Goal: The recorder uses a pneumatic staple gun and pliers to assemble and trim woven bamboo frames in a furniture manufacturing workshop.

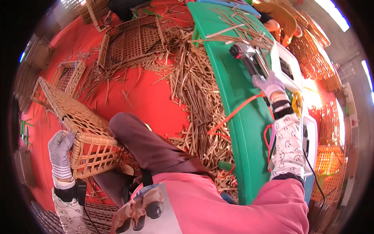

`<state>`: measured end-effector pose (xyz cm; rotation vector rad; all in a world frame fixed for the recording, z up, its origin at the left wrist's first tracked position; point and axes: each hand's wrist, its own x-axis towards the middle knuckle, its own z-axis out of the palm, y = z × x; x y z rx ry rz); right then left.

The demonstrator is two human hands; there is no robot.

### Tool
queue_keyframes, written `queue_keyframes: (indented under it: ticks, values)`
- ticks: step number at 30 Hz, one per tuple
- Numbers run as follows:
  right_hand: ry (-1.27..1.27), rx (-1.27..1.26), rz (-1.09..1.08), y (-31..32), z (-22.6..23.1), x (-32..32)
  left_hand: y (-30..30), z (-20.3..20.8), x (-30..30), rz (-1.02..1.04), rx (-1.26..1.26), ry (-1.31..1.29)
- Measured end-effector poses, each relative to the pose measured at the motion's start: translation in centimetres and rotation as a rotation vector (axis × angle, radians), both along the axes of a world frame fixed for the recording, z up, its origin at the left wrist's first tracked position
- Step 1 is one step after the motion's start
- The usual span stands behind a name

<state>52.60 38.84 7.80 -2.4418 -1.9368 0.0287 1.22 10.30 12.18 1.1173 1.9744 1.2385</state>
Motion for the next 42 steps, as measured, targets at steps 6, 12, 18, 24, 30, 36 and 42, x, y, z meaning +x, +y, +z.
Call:
queue_keyframes:
  ticks: [6, 12, 18, 24, 30, 36, 42]
  values:
    - [0.181, 0.033, 0.476, 8.7, -3.4, -2.3, -1.1, 0.7, 0.2, -0.034, 0.001, 0.257]
    - [0.299, 0.015, 0.390, 18.9, -8.0, 8.5, -0.1, 0.6, 0.1, -0.102, 0.109, 0.259]
    - [0.661, -0.172, 0.397, 11.6, 2.3, -3.3, -0.1, 0.5, 0.4, -0.023, 0.039, 0.195]
    - [0.942, -0.027, 0.856, -8.7, 8.5, -16.3, 1.4, -0.7, -0.9, -0.080, -0.020, 0.150]
    - [1.235, -0.568, 0.755, -20.7, 5.0, -23.3, 1.2, -0.8, -1.3, -0.079, -0.007, 0.063]
    - [1.069, -0.429, 1.110, -23.0, 2.0, -25.0, -0.5, -1.5, -2.0, -0.224, 0.296, 0.287]
    - [0.966, -0.285, 1.225, -22.7, 0.9, -25.1, 0.5, -1.6, -1.7, -0.261, 0.289, 0.357]
